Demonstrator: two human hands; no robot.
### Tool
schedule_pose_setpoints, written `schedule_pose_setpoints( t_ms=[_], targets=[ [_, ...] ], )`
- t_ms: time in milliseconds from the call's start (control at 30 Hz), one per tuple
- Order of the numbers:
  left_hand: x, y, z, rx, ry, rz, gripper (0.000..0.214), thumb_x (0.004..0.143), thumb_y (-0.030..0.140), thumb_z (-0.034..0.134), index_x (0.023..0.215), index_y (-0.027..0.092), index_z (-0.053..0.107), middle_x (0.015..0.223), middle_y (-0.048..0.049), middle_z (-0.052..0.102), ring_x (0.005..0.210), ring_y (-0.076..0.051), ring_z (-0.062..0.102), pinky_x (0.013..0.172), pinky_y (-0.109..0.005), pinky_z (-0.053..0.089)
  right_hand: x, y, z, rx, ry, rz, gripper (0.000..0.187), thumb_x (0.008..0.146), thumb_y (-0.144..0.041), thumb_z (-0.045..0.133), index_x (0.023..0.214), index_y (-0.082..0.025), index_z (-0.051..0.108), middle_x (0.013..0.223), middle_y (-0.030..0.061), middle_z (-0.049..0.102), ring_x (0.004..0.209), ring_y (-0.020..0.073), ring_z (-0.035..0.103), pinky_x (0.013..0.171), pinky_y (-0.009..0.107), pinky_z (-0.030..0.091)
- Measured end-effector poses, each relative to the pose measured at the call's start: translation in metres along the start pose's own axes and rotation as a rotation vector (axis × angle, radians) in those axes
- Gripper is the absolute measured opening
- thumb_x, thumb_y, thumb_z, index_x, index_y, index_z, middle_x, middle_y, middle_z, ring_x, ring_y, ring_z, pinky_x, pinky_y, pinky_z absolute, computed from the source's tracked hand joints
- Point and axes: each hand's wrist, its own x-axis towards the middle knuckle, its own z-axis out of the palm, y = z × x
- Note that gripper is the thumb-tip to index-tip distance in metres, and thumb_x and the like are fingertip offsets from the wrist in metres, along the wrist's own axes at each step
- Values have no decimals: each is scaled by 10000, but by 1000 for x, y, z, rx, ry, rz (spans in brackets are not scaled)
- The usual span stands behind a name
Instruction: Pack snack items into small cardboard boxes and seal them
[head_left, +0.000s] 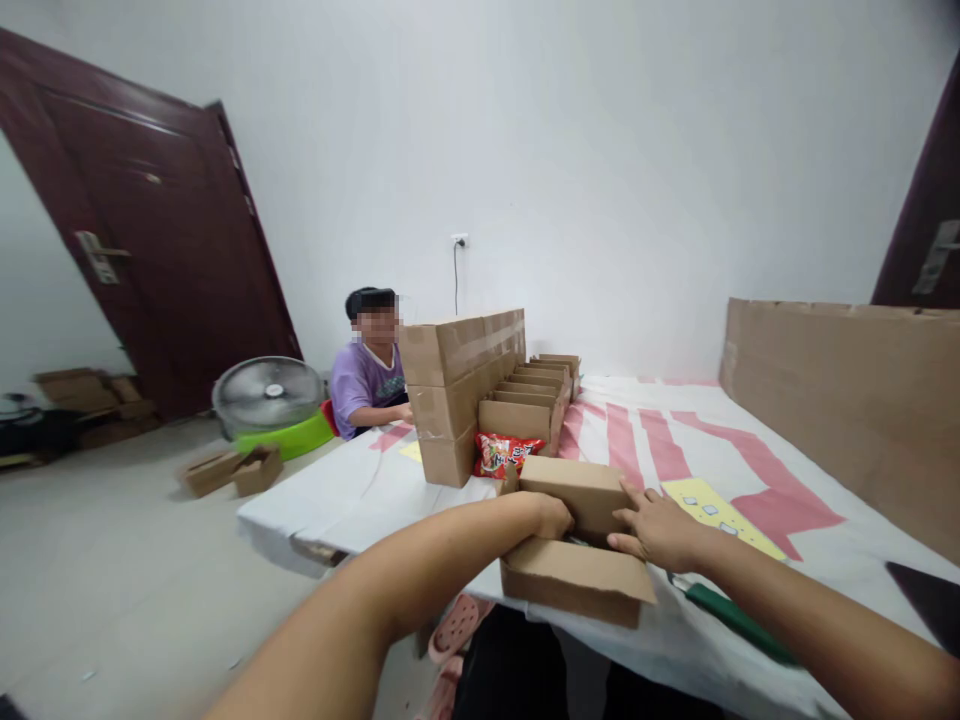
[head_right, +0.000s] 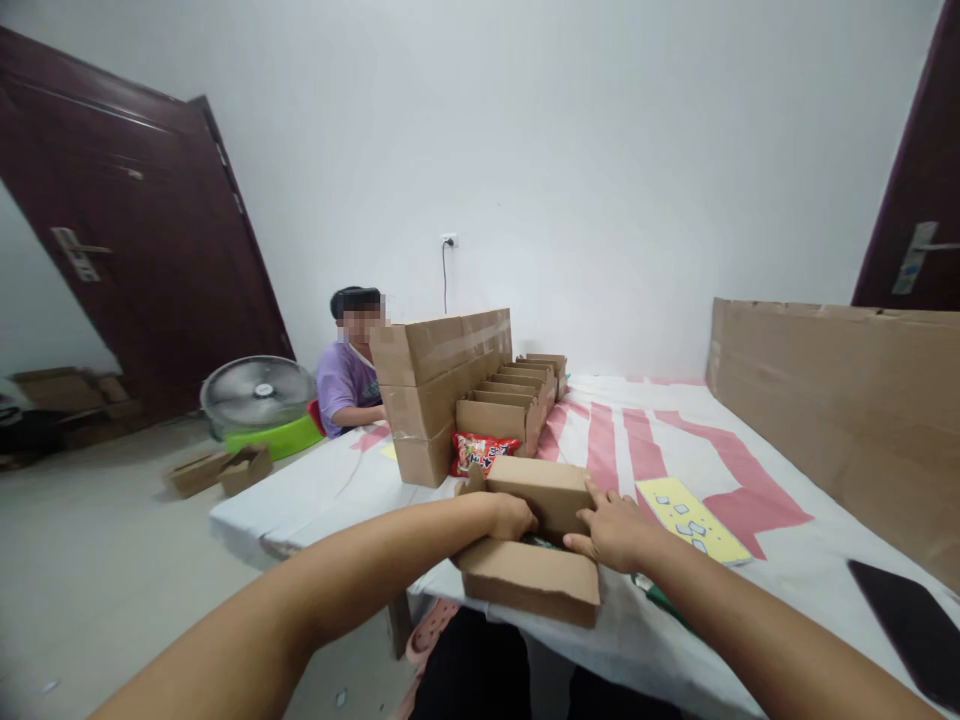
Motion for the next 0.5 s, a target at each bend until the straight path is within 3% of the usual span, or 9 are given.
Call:
schedule_pose_setpoints(
  t_ms=[67,133,267,367,500],
  targets=[
    [-5,7,-12,83,-84,-23,249,629,256,774,846,172,684,863,-52,686,857,-241,631,788,-363,497,2,3,3,-5,10,-11,672,847,-655,324,1248,-190,598,1512,165,264,1195,416,439,958,530,343],
    [-13,18,-28,220,-142,-21,336,504,236,795,822,188,697,795,-59,697,834,-277,631,766,-359,482,4,5,6,-8,22,-21,678,846,-660,317,1242,-191,604,1512,157,269,1193,419,443,956,532,348],
    [-34,44,-62,522,-204,17,491,549,378,731,992,178,661,909,-95,694,823,-276,622,664,-322,463,4,6,7,1,60,-33,669,842,-649,345,1236,-177,607,1506,168,279,1181,421,464,959,535,353],
    [-51,51,-83,481,-132,46,465,589,347,715,1017,184,635,915,-68,675,803,-237,608,637,-282,441,2,4,4,35,80,-37,661,832,-619,404,1253,-144,588,1505,204,264,1224,428,434,981,534,342],
    [-64,42,-106,210,66,38,382,601,290,714,957,193,614,805,8,620,732,-170,566,612,-240,410,4,3,-3,119,160,-87,541,790,-510,545,1194,-158,622,1473,194,337,1304,400,360,1032,515,308]
  ],
)
